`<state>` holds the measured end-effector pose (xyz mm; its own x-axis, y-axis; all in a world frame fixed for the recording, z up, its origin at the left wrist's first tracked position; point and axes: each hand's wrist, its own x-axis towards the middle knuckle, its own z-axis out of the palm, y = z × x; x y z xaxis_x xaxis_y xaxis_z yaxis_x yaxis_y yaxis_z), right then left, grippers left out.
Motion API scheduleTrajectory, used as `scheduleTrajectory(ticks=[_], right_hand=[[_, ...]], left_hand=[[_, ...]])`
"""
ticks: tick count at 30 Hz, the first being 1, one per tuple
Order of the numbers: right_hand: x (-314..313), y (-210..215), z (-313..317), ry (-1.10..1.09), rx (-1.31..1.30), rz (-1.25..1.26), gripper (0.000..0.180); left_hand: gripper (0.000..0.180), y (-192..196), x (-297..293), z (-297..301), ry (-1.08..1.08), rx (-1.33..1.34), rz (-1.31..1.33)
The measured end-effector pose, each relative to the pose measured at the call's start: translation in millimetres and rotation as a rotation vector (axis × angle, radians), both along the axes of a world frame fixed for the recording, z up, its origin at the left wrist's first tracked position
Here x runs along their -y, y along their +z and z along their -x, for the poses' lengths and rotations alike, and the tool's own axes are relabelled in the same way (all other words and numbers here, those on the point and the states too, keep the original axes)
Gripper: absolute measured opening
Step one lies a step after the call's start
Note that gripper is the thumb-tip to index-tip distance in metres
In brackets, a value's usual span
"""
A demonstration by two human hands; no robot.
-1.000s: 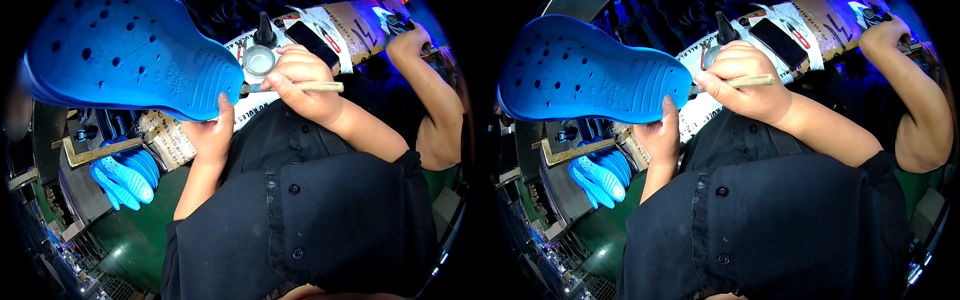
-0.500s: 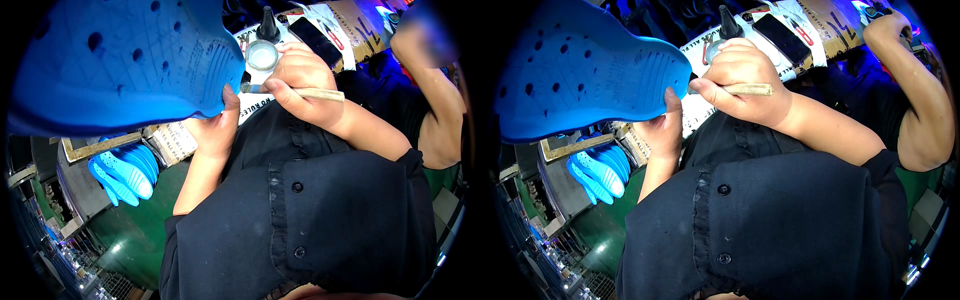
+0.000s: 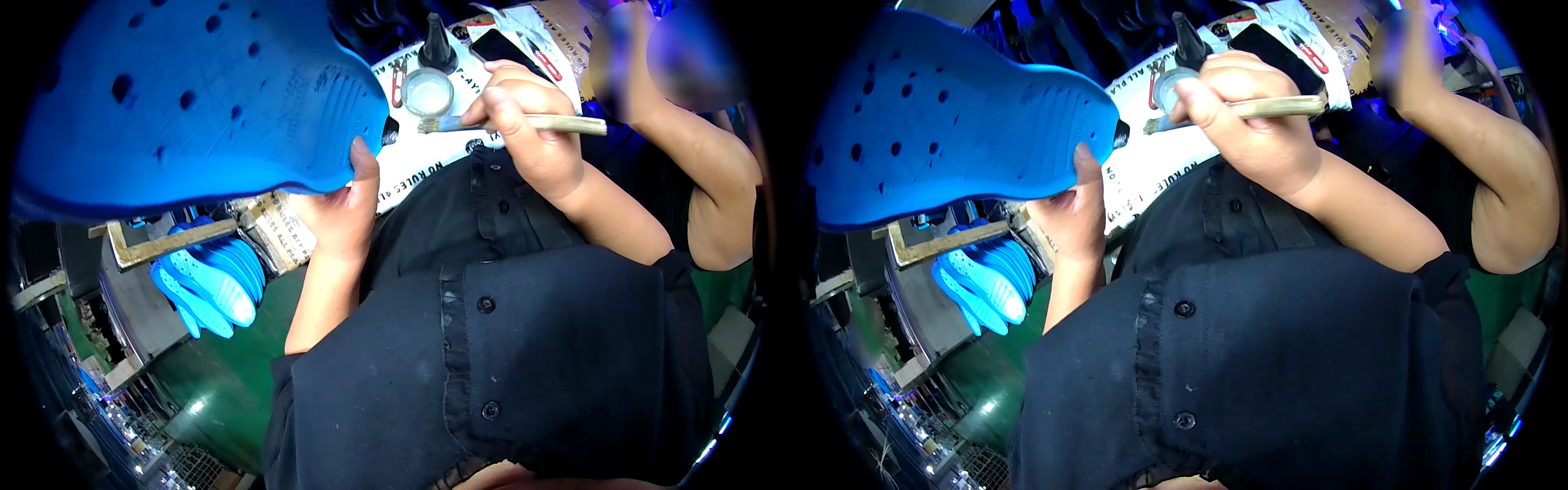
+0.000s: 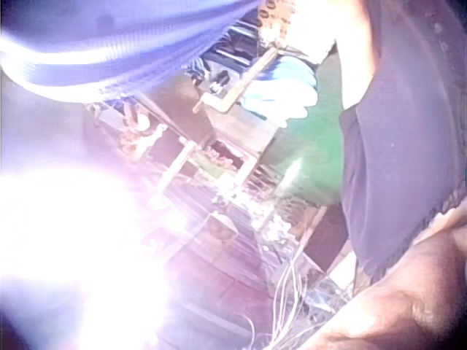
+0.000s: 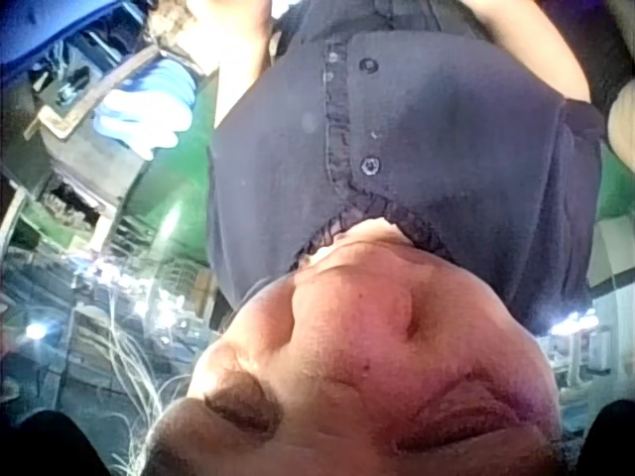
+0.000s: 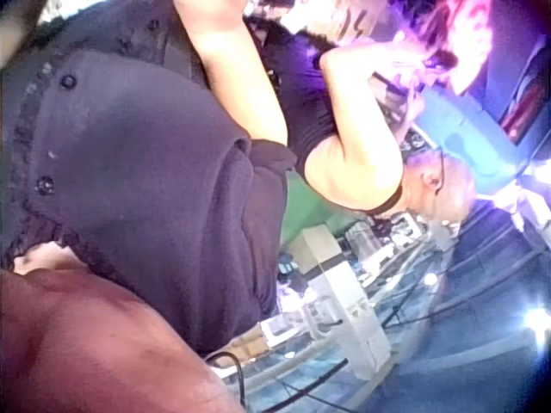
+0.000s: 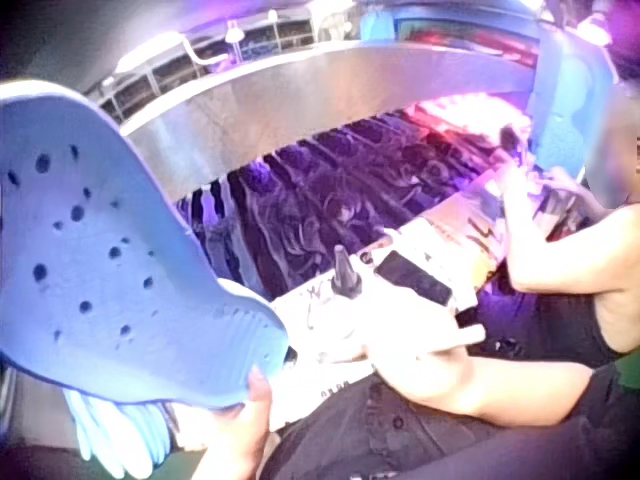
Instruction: The person paints the soles of blue clog-style shoes using a small brush and a container of white paint. They repeatedly dip the brush into the paint and apply it to the textured bottom of the shoes, handling them one at a time from a stack.
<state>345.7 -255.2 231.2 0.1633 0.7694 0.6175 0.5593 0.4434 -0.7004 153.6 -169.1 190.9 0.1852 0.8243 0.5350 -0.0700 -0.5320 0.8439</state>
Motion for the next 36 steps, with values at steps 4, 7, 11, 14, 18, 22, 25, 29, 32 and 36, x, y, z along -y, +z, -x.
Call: scheduleTrajectory(ticks=[4, 7, 11, 14, 18, 22, 25, 29, 32, 36], right_hand=[[19, -7, -19, -0.138, -0.226, 0.177, 0.034], [32, -24, -41, -0.216, -0.364, 0.158, 0.033], [61, -30, -67, -0.294, -0.396, 0.177, 0.034], [77, -23, -84, -0.35, -0.452, 0.242, 0.03], [98, -37, -111, -0.454, -0.581, 0.265, 0.031], [95, -27, -119, -0.415, -0.585, 0.242, 0.03], [97, -35, -126, -0.455, -0.648, 0.226, 0.029], [91, -50, -123, -0.414, -0.724, 0.281, 0.034], [73, -42, -111, -0.311, -0.724, 0.27, 0.042], [34, -43, -90, -0.168, -0.731, 0.154, 0.056]], left_hand=[[0.023, 29, -3, 16, 0.066, -0.189, 0.072], [0.041, 65, -5, 33, -0.244, -0.094, 0.227], [0.072, 116, 1, 9, -0.672, -0.004, 0.671], [0.075, 153, -3, -44, -1.016, -0.173, 0.88], [0.061, 189, -22, -211, -1.216, -0.174, 0.792], [0.033, 240, -55, -391, -1.171, 0.305, 1.052], [0.038, 248, -27, -414, -1.382, 0.38, 1.049], [0.043, 187, -24, -319, -1.537, 0.267, 0.935], [0.043, 98, -55, -198, -1.305, 0.117, 0.986], [0.047, 30, -54, 13, -0.604, -0.142, 0.988]])
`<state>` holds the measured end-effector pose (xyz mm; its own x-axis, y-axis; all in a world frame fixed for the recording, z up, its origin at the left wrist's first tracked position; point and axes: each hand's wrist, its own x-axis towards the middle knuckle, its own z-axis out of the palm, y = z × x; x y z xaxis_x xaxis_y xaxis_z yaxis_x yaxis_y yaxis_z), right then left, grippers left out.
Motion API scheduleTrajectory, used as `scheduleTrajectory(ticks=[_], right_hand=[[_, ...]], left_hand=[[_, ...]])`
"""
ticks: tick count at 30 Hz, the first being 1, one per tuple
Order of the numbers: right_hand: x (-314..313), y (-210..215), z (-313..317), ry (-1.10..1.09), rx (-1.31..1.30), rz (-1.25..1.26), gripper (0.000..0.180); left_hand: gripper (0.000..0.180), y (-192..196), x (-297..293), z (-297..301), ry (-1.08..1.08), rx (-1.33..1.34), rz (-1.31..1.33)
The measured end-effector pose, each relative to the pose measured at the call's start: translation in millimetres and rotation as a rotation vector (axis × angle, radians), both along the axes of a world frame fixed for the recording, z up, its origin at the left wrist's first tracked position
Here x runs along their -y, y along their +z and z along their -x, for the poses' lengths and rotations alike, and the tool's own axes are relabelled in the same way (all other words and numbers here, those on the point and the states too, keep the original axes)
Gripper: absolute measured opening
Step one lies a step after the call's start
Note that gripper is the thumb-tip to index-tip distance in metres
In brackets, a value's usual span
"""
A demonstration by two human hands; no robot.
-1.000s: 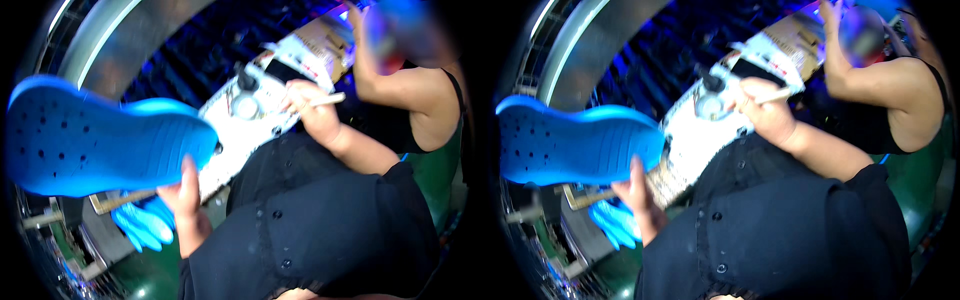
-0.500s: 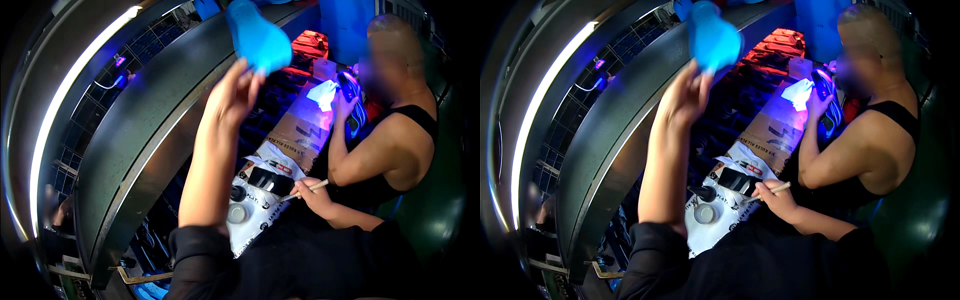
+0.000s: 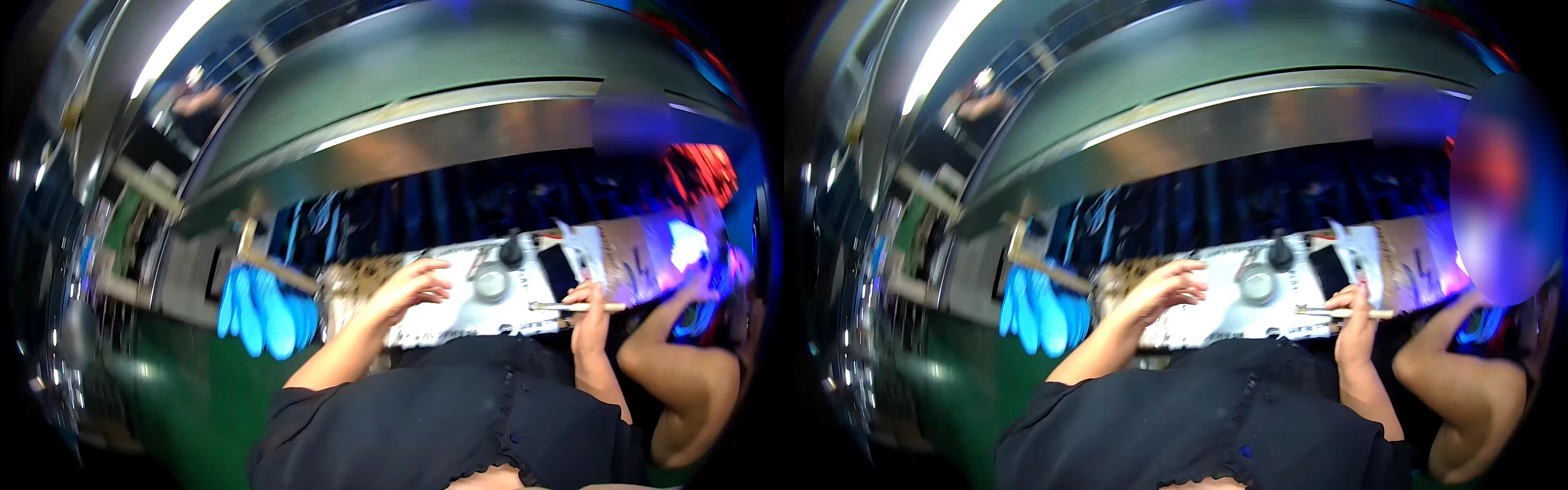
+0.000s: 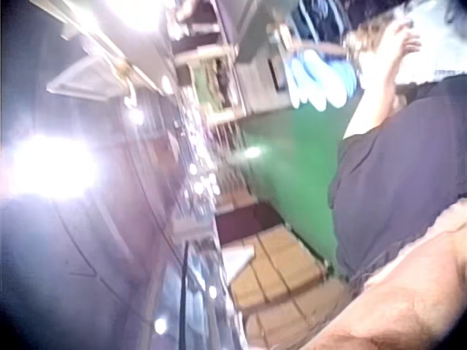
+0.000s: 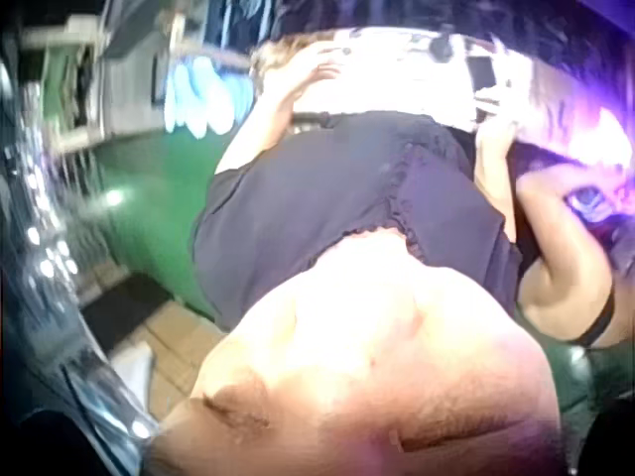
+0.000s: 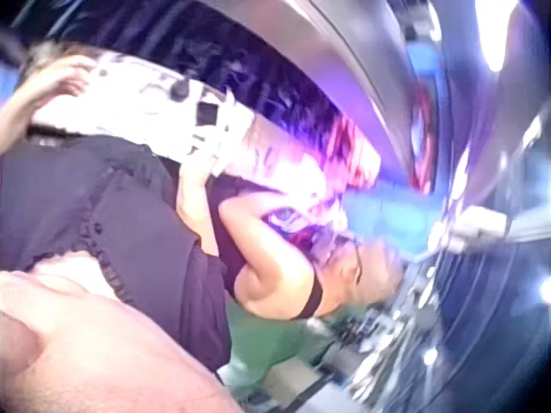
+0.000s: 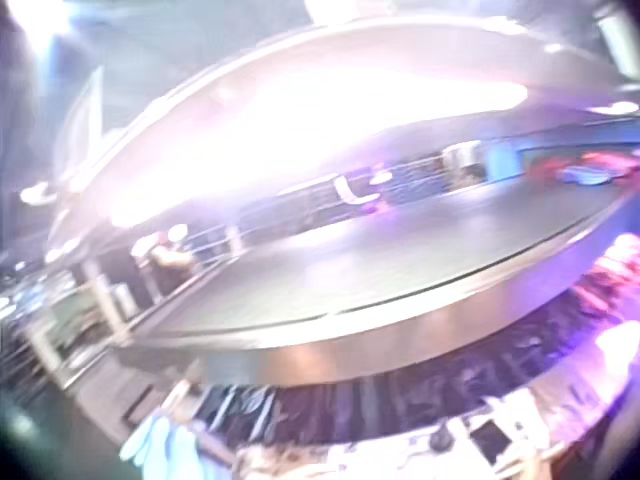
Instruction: The person paints the soles of blue clog-style shoes using a small brush and a container of white paint. They repeatedly dip the brush into the paint and apply it to the textured bottom of the shoes, handling them one at a time from a stack.
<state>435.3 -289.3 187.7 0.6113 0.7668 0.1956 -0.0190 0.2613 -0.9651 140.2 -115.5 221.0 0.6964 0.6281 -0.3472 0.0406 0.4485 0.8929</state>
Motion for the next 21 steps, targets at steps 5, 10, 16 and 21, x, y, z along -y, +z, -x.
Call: scheduleTrajectory(ticks=[5, 10, 16, 21], right_hand=[[-86, 42, 91, 0.414, 0.241, -0.01, 0.042], [-157, 73, 183, 1.077, 0.537, 0.398, 0.029], [-209, 61, 294, 1.297, 0.821, 0.34, 0.019], [-229, -2, 348, 1.338, 0.973, 0.412, 0.031]], left_hand=[[0.057, -56, 50, 253, 0.945, -0.604, -0.47], [0.069, -65, 57, 386, 1.395, -1.045, -0.569], [0.085, -113, -5, 499, 1.28, -0.701, -0.251], [0.088, -112, -36, 501, 0.904, -0.44, 0.093]])
